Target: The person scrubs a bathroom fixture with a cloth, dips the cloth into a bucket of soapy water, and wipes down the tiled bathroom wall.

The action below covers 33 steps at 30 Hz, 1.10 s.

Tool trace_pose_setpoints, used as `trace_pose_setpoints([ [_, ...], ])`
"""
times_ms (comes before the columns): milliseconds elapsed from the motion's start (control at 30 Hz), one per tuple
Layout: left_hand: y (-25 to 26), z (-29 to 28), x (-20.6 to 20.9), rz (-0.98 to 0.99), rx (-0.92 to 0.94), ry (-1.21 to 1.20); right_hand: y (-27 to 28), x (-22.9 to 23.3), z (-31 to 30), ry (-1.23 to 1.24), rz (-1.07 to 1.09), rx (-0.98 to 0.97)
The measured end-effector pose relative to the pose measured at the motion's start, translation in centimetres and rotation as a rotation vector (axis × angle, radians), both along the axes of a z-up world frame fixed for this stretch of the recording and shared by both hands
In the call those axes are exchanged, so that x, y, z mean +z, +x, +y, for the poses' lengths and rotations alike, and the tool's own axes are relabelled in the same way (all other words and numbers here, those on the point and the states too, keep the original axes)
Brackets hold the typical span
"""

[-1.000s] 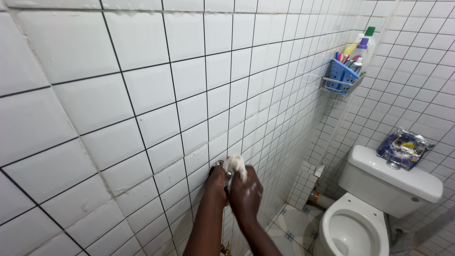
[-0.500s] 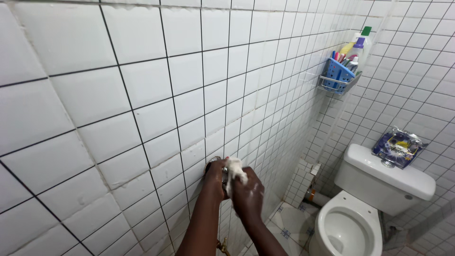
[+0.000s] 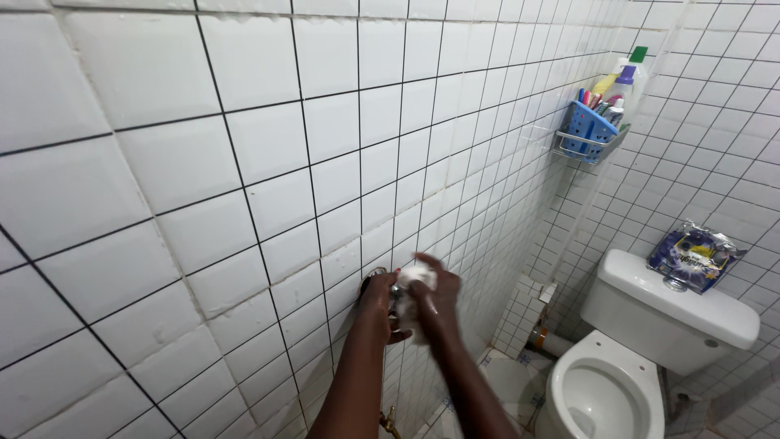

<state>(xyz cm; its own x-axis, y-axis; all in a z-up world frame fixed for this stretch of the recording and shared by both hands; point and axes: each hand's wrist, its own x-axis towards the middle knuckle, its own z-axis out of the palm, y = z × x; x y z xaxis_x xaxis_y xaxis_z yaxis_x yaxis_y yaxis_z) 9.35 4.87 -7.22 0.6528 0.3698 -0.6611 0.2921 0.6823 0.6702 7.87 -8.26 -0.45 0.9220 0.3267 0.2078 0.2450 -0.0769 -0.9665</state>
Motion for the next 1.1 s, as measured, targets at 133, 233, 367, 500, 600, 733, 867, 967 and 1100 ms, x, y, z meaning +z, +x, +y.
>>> trace_pose_setpoints([
  [133,2.5,2.2,-5.6,-0.838,-0.321,-0.284,-3.3,-1.3,3.1,0.026,-0.133,-0.114],
  [233,2.4,2.4,-3.8,-0.295,-0.163,-0.024,-3.6,-3.2,4.0,0.036,-0.209,-0.184],
  [367,-0.6,0.3,0.8,0.107,-0.075,0.019,2.5,-6.0,4.4,-0.067,-0.088,-0.248],
  [500,-3.4,-1.1,4.2,-0.108,-0.091,0.086,9.2,-9.7,4.9,0.020,0.456,-0.215],
  [600,-5.1,-2.1,7.0,0.044,-0.097,0.096,11.3,-10.1,4.0,0.053,0.670,0.318],
  [733,-5.2,-2.2,7.7,0.056,-0.073,0.130,8.1,-6.2,2.2,0.824,1.060,-0.187],
  [867,-4.7,-1.7,6.6,0.039,-0.113,0.173,4.2,-2.4,2.3,0.792,0.666,-0.215],
  [967,-4.0,-1.2,6.2,0.012,-0.107,0.134,0.4,-3.1,3.9,0.294,0.234,-0.238],
  [1100,-3.1,-0.9,4.9,-0.024,-0.119,0.085,-0.4,-4.9,5.7,-0.365,-0.821,-0.533],
])
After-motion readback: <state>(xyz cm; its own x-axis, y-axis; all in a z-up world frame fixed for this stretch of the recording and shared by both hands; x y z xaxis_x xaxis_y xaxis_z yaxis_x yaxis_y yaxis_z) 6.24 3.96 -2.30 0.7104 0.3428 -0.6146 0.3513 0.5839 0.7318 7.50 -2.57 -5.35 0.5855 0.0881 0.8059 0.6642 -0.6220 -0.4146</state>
